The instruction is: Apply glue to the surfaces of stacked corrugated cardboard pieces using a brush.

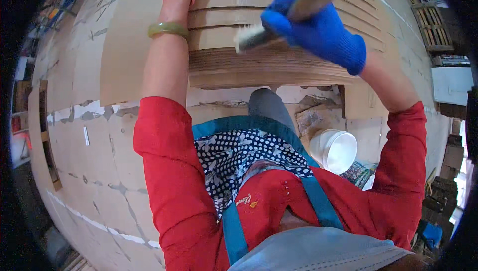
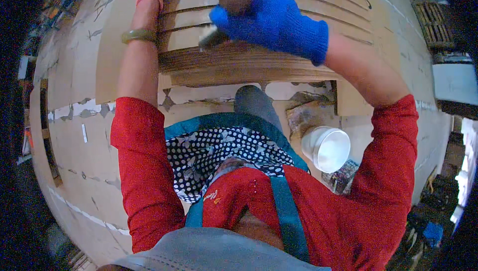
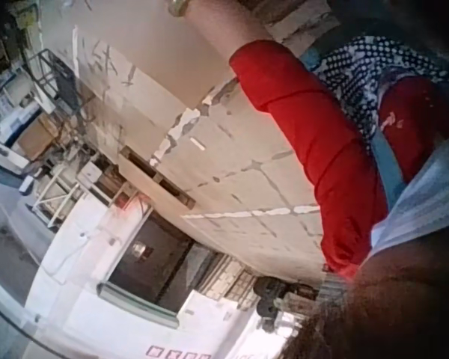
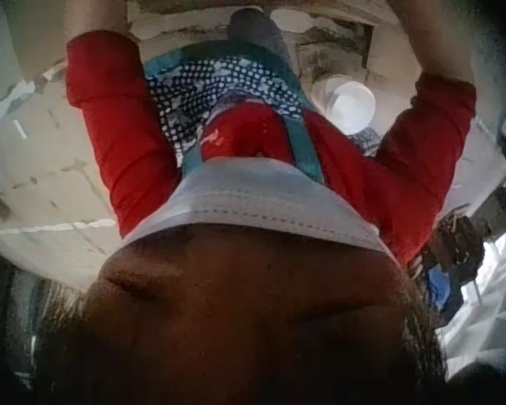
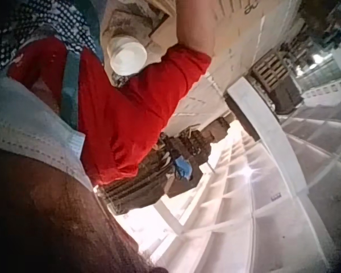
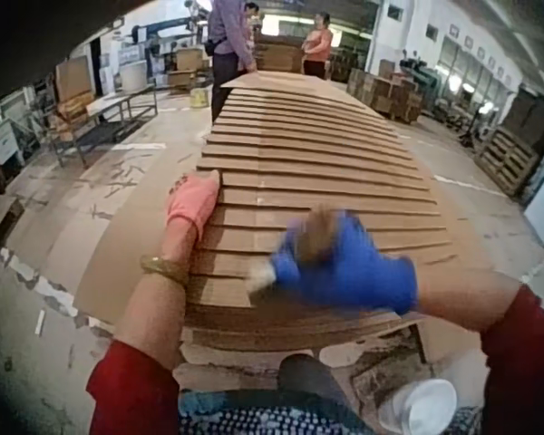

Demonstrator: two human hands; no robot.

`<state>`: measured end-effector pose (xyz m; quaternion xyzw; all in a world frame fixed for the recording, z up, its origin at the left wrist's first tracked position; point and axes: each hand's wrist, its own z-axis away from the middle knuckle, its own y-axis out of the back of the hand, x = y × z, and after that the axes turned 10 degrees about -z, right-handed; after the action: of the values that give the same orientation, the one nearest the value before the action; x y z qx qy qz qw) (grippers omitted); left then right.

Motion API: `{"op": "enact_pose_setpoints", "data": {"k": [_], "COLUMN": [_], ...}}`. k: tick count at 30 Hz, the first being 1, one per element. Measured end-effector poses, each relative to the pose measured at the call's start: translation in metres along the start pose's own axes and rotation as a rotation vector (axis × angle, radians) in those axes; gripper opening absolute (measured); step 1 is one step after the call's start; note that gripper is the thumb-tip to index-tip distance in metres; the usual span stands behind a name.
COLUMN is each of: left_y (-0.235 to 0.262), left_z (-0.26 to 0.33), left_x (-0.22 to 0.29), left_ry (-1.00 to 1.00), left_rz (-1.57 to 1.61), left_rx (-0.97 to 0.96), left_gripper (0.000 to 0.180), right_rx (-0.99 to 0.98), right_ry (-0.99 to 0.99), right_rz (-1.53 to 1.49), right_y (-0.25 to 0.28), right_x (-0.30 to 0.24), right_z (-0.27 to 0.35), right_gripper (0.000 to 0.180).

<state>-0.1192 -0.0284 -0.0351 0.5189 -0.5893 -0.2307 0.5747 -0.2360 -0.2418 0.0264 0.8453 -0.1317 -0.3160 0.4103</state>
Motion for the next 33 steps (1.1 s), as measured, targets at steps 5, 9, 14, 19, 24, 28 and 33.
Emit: {"op": "enact_pose_setpoints", "data": {"k": [5, 9, 14, 19, 24, 28, 33], "left_y": [0.003, 0.0, 0.001, -0.005, -0.014, -0.012, -0.025], "left_z": [-0.003, -0.003, -0.003, -0.005, -0.027, -0.026, -0.031], "left_x": [0.011, 0.013, 0.004, 0.016, -0.012, -0.011, -0.002], "left_ry": [0.011, 0.03, 0.024, -0.01, -0.026, -0.019, -0.063], "left_rz": [-0.022, 0.005, 0.004, 0.014, -0.05, -0.071, -0.037], "left_rx": [-0.004, -0.001, 0.024, 0.054, -0.095, -0.028, -0.007], "left_gripper": [0.057, 0.057, 0.058, 0.055, 0.075, 0.077, 0.078], "right_rx": [0.048, 0.151, -0.073, -0.048, 0.013, 0.274, 0.508], "right_ry": [-0.087, 0.153, 0.1, -0.068, 0.163, -0.001, -0.353], "right_rz": [-0.25, -0.157, -0.214, -0.143, -0.235, -0.531, -0.222], "right_y": [0.018, -0.002, -0.006, 0.02, 0.002, 0.028, 0.107], "right_x": [-0.016, -0.002, -0.017, -0.013, -0.001, 0.055, 0.1], "right_z": [-0.007, -0.005, 0.025, 0.005, 0.042, 0.05, 0.032], "right_gripper": [0.016, 0.011, 0.007, 0.013, 0.006, 0.01, 0.016]}}
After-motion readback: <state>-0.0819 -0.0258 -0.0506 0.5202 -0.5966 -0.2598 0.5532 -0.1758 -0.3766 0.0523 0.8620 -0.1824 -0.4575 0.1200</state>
